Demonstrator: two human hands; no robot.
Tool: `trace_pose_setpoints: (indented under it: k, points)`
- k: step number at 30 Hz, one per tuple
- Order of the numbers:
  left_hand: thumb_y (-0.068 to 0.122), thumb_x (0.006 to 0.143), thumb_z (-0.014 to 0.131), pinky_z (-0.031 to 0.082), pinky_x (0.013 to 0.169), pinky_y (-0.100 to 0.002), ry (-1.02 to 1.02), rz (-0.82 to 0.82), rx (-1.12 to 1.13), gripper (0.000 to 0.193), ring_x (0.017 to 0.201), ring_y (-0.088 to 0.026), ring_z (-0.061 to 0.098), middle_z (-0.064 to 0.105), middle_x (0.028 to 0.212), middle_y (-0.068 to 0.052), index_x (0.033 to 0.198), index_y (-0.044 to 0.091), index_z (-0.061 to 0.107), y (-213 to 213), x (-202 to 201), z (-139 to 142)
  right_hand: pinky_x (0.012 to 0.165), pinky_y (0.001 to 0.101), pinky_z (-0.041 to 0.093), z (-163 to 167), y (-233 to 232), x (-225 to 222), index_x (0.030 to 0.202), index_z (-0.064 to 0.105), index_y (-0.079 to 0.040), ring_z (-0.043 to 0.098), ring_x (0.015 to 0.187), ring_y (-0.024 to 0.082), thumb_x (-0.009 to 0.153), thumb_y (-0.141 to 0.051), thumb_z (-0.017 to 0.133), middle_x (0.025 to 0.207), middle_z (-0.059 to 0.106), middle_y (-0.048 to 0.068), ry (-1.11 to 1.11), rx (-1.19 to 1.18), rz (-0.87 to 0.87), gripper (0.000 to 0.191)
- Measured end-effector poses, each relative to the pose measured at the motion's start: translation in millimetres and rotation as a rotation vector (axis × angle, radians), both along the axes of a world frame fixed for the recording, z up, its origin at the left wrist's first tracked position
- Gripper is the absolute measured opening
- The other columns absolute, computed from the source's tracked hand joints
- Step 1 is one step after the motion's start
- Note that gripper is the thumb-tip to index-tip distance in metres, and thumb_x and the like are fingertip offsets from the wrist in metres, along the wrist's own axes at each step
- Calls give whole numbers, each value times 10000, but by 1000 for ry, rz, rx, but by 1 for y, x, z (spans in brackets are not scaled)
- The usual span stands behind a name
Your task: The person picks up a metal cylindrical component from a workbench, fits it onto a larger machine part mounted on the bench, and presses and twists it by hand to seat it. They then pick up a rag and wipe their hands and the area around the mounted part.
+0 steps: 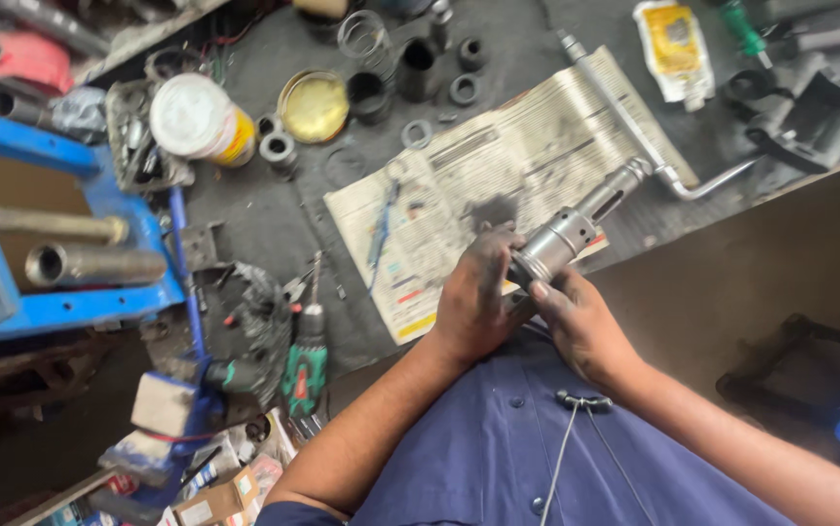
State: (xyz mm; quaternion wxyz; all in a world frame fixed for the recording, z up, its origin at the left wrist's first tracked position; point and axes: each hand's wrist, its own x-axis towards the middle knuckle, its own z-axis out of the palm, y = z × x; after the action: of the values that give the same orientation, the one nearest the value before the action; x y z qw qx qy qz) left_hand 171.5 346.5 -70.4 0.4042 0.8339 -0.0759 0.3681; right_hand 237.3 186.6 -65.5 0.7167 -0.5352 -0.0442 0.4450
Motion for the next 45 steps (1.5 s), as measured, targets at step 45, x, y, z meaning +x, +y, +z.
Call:
trace_pose_setpoints:
  k: [45]
  points:
    - [60,888,747,588,796,-393,603,216,-253,745,876,-237,732,760,921,-78,1530,131,377,-24,378,-22,777,403,556,-8,-104,212,1126,596,-56,657,862,278,793,-415,849,1018,601,115,-816,-640,105,551]
